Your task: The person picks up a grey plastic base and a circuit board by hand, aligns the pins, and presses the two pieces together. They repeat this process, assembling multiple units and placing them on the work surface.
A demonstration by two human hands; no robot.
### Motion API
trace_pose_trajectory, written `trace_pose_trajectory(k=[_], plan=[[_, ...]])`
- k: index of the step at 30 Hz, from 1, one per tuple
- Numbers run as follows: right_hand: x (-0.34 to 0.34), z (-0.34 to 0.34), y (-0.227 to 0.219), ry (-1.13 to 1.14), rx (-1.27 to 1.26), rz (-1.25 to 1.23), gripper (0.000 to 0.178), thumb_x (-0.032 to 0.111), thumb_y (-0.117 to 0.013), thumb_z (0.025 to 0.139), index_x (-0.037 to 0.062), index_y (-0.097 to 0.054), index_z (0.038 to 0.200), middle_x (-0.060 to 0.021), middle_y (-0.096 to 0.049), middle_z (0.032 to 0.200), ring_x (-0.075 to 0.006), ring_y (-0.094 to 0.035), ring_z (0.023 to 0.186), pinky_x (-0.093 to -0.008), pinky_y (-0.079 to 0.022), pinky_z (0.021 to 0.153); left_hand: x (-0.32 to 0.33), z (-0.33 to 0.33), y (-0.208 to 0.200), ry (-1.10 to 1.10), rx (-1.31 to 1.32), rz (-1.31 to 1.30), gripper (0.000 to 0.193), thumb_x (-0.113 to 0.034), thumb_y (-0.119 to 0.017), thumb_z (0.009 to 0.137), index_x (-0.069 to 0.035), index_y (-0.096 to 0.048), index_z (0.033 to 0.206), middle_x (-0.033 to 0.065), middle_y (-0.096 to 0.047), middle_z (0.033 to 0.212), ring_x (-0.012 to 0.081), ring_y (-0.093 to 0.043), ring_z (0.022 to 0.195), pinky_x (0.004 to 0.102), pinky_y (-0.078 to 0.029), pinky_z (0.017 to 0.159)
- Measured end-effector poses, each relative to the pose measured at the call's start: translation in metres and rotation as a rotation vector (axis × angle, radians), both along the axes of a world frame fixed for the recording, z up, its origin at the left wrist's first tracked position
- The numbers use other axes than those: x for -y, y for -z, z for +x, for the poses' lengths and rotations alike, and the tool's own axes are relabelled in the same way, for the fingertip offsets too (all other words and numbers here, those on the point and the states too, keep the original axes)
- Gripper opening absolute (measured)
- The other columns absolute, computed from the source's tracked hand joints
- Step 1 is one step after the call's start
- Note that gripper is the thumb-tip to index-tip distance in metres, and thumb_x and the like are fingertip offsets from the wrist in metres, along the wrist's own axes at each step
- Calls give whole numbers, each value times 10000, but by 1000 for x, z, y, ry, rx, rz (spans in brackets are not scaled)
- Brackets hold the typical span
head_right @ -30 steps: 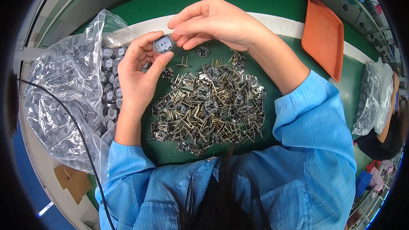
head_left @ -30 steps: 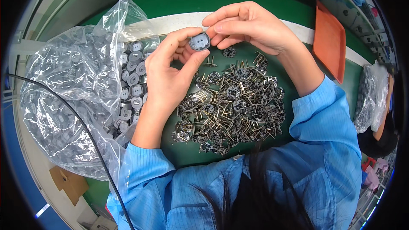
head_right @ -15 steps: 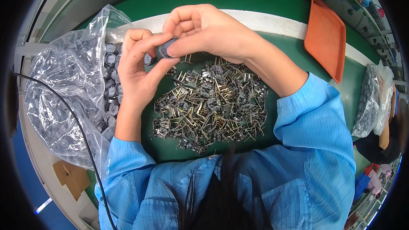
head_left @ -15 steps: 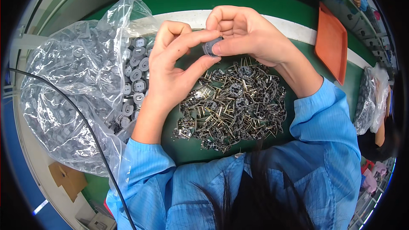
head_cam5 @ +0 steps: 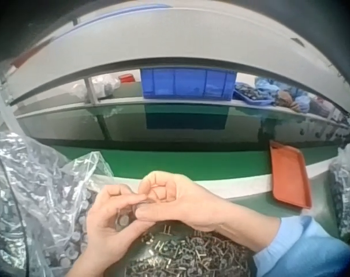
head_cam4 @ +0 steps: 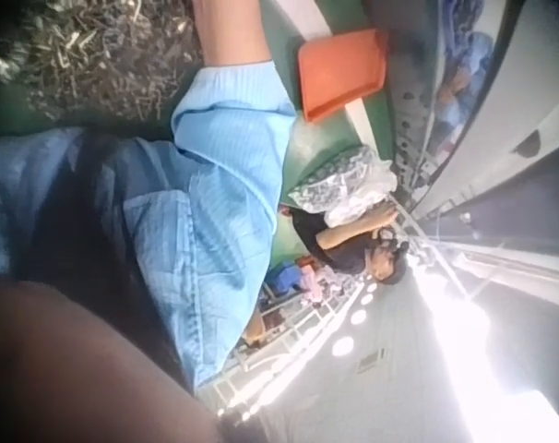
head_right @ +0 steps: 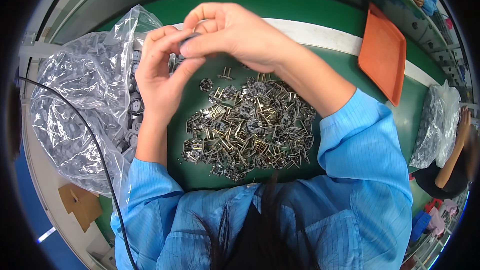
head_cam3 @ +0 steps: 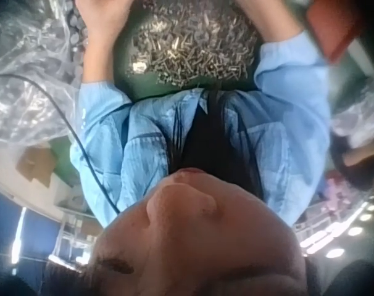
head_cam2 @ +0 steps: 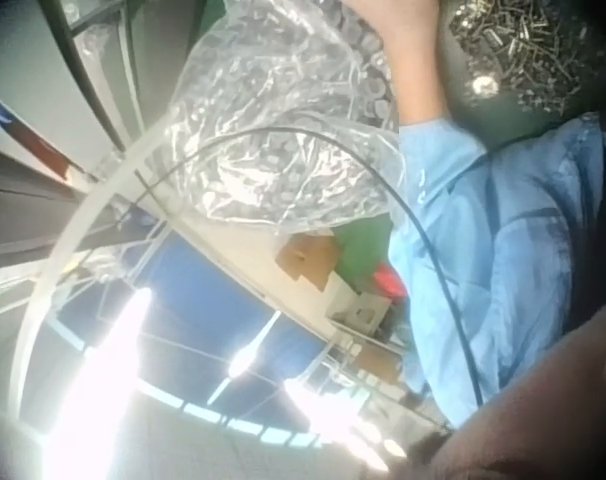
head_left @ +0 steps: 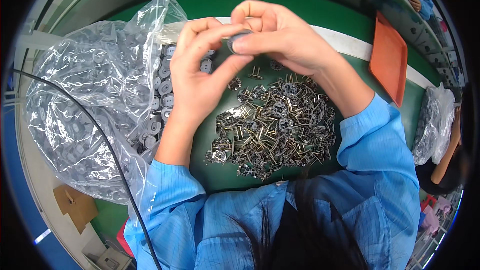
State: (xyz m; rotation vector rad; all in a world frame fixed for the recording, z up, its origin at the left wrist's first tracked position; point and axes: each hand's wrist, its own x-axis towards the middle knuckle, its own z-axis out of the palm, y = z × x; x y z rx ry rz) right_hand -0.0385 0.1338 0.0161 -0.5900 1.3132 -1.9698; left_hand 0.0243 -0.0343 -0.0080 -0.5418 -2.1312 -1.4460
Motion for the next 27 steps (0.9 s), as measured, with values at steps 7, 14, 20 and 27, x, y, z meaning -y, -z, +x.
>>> trace_pose_trajectory(k=[7,14,20,27], plan=[[-25,22,16,204,-1221,646,183,196,-738,723,75,-601,740,-67,-563,755,-252,-550,791,-356,-470,698,6,-1,-1,68,521,723,368,61,-642,821,46,-521,1168,142,-628,1050,193,-651,927,275,-540,807],[-20,21,28,178,-1612,669,144,165,-714,735,64,-616,766,-46,-557,784,-234,-528,847,-355,-475,749,6,-2,8,106,651,774,392,67,-663,799,51,-527,1166,135,-629,1053,172,-645,931,255,-524,827],[-19,3,18,186,-1060,670,173,147,-741,738,55,-647,851,-59,-593,811,-237,-546,811,-375,-448,773,3,2,7,-16,628,448,370,65,-682,788,22,-569,1138,108,-627,1032,148,-660,875,231,-540,766],[-17,-11,15,-45,-761,563,112,120,-727,772,45,-666,829,-30,-637,762,-155,-584,755,-294,-462,738,3,-2,16,-139,475,175,313,43,-726,735,47,-628,1032,98,-625,976,147,-672,806,250,-557,712]])
